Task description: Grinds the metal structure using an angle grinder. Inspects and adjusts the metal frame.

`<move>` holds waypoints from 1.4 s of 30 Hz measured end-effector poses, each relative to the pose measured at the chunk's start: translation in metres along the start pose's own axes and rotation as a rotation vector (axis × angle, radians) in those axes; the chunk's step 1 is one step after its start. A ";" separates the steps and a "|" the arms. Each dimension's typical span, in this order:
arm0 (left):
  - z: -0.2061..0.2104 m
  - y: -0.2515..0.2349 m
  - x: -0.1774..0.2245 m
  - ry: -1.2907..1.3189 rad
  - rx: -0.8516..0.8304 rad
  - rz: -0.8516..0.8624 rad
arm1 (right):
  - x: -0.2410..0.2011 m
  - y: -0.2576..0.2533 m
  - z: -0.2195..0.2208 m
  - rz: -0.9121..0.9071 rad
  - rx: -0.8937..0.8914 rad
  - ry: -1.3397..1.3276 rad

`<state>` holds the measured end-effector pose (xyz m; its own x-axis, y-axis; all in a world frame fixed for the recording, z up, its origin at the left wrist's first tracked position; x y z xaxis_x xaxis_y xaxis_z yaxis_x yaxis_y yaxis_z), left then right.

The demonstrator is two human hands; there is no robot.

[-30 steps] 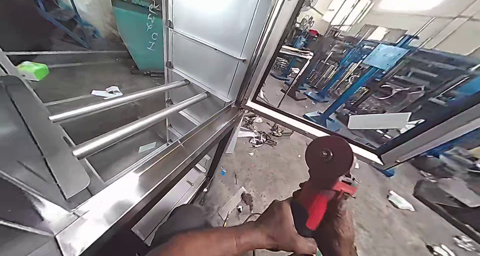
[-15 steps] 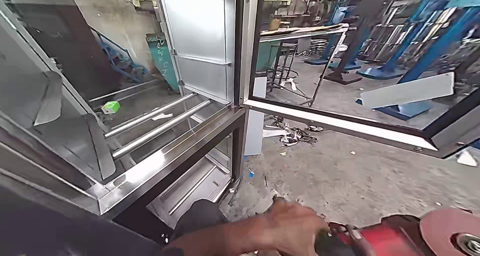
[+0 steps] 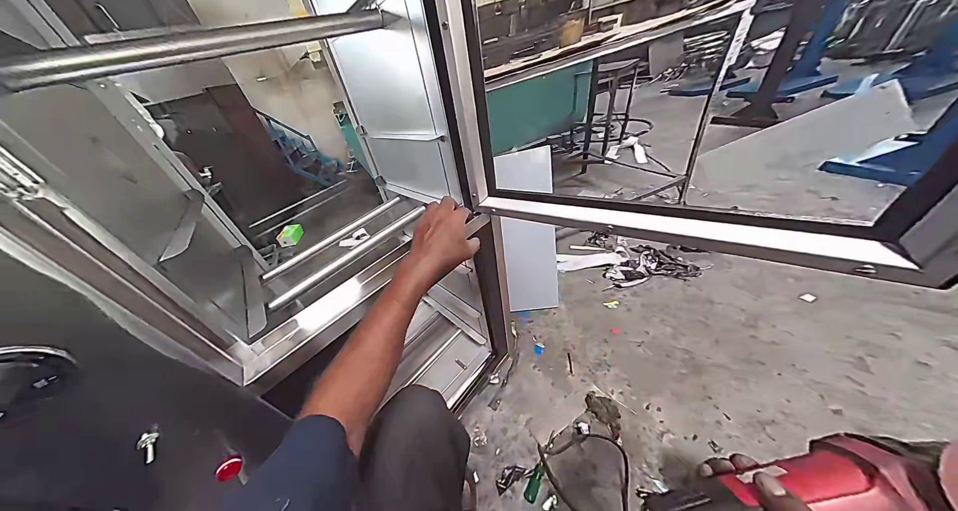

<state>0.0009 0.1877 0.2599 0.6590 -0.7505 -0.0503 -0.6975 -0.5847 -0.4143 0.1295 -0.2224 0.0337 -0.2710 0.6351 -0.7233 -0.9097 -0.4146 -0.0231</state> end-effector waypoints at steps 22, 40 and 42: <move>-0.016 0.025 0.001 0.589 0.391 0.342 | 0.015 0.001 0.005 0.039 -0.093 0.072; -0.001 -0.012 0.002 0.116 0.057 0.146 | 0.017 0.002 0.012 0.029 -0.087 0.133; -0.007 -0.015 -0.003 0.062 0.016 0.028 | 0.018 0.001 0.013 0.034 -0.097 0.148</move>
<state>0.0073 0.1959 0.2727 0.6203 -0.7843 -0.0064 -0.7105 -0.5584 -0.4282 0.1192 -0.2029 0.0294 -0.2455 0.5196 -0.8184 -0.8641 -0.4999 -0.0582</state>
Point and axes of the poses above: each hand's wrist, its own y-axis away from the middle knuckle, its own z-axis out of the palm, x = y × z, the point moved 4 cm from there along -y, towards the middle knuckle
